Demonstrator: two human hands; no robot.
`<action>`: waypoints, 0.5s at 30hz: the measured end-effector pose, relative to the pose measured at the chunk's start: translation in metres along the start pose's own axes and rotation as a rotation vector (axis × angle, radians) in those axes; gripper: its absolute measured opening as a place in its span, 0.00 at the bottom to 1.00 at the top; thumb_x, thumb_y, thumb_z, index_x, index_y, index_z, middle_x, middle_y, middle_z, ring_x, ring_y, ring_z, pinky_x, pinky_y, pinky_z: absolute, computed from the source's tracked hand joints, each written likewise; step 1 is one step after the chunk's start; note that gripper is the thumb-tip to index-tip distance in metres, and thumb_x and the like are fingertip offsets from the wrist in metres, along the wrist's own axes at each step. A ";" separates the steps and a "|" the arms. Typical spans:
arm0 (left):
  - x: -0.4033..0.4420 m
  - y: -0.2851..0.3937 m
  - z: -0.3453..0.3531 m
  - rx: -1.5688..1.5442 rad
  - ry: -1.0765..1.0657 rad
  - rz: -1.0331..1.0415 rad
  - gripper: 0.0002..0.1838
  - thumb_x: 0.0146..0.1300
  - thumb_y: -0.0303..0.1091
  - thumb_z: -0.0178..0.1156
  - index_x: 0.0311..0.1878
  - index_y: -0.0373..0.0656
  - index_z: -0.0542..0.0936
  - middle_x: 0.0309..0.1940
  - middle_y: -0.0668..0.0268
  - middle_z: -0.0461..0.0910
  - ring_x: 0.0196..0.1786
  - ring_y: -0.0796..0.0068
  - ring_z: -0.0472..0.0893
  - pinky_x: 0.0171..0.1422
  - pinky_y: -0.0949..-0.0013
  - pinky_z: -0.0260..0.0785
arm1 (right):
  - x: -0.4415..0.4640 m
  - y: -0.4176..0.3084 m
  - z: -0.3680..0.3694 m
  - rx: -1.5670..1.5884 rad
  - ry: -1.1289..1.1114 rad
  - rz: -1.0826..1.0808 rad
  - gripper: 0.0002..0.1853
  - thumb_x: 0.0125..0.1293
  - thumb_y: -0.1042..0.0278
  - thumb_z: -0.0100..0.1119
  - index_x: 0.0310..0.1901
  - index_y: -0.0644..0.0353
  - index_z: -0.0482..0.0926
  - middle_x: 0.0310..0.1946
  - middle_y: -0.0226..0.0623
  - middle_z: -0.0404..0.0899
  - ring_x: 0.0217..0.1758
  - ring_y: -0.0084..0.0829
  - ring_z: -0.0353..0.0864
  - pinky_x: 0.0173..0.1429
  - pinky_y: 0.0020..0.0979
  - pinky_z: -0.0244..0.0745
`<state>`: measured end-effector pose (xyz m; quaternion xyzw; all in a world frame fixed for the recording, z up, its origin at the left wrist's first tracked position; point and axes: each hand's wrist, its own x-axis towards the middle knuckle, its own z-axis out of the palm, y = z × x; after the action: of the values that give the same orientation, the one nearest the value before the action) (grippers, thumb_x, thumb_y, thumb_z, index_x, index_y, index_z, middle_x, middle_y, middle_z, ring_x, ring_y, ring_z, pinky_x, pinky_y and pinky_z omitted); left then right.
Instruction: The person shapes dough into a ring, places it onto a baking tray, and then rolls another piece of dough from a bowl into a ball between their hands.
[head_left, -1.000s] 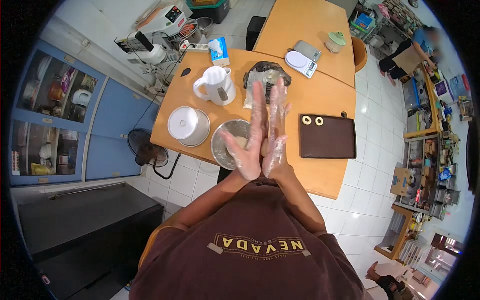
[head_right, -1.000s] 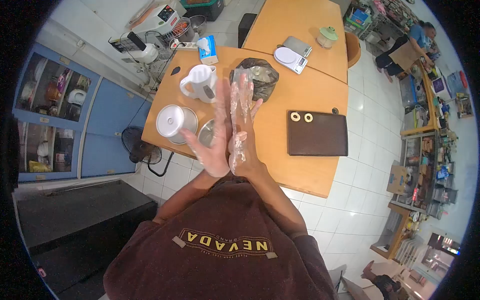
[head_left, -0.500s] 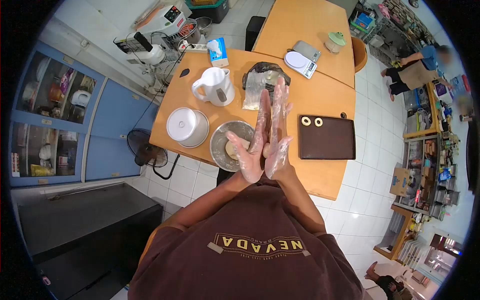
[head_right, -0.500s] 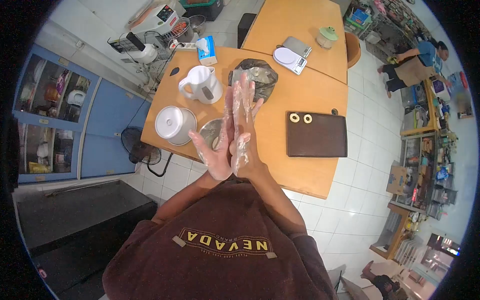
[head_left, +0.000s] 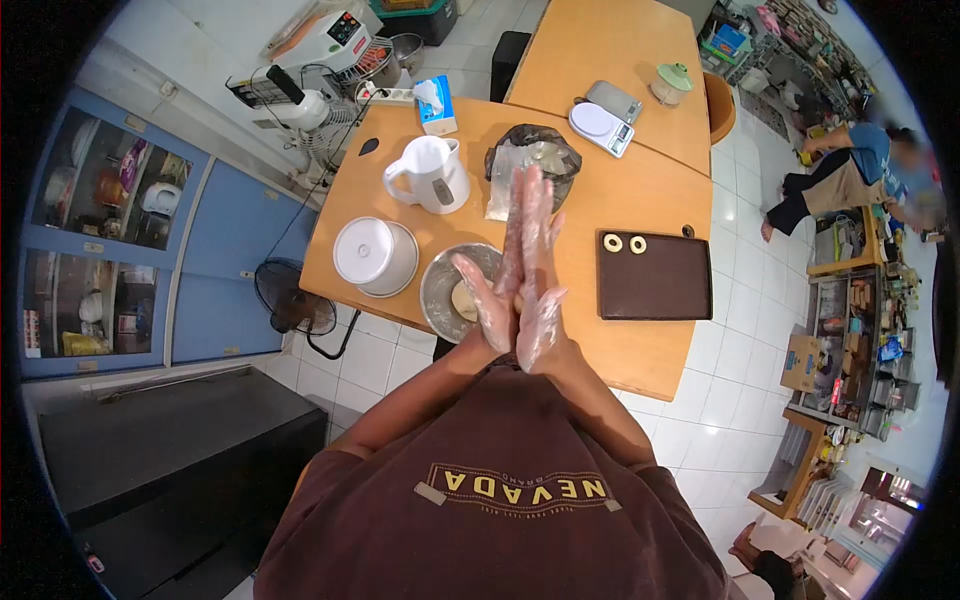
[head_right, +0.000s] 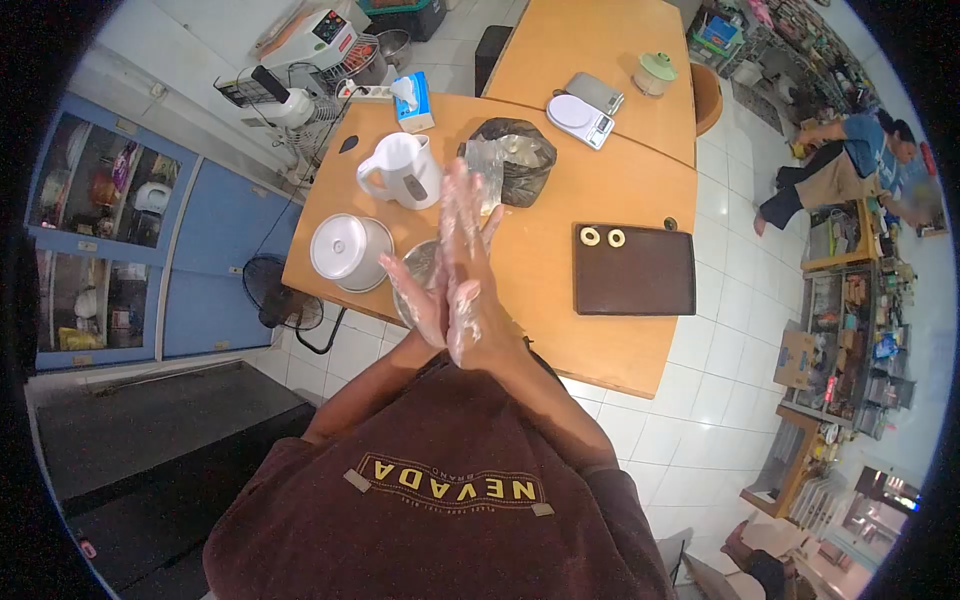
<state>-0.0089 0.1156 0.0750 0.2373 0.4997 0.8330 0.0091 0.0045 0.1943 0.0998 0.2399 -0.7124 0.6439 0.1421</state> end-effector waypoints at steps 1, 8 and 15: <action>-0.001 0.004 0.002 0.054 -0.009 -0.005 0.61 0.62 0.86 0.10 0.87 0.50 0.37 0.88 0.69 0.28 0.89 0.61 0.35 0.89 0.48 0.32 | 0.004 0.002 -0.001 0.007 0.033 -0.019 0.51 0.76 0.26 0.10 0.84 0.63 0.42 0.87 0.49 0.31 0.89 0.53 0.25 0.83 0.58 0.09; 0.015 0.034 0.005 -0.364 0.243 -0.106 0.64 0.60 0.90 0.19 0.87 0.50 0.37 0.88 0.66 0.32 0.88 0.59 0.38 0.88 0.42 0.33 | -0.005 0.014 0.008 -0.024 -0.023 0.013 0.52 0.75 0.23 0.12 0.85 0.62 0.41 0.87 0.49 0.32 0.89 0.53 0.24 0.83 0.56 0.10; 0.000 -0.003 -0.007 0.060 0.039 -0.026 0.65 0.58 0.90 0.14 0.86 0.48 0.33 0.88 0.64 0.28 0.88 0.57 0.36 0.89 0.47 0.32 | 0.003 -0.005 0.004 0.008 -0.003 -0.024 0.53 0.74 0.23 0.10 0.85 0.62 0.41 0.87 0.49 0.34 0.89 0.52 0.25 0.84 0.56 0.11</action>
<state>-0.0118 0.1113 0.0698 0.2147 0.5276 0.8219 0.0029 0.0053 0.1897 0.1051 0.2502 -0.7071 0.6447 0.1478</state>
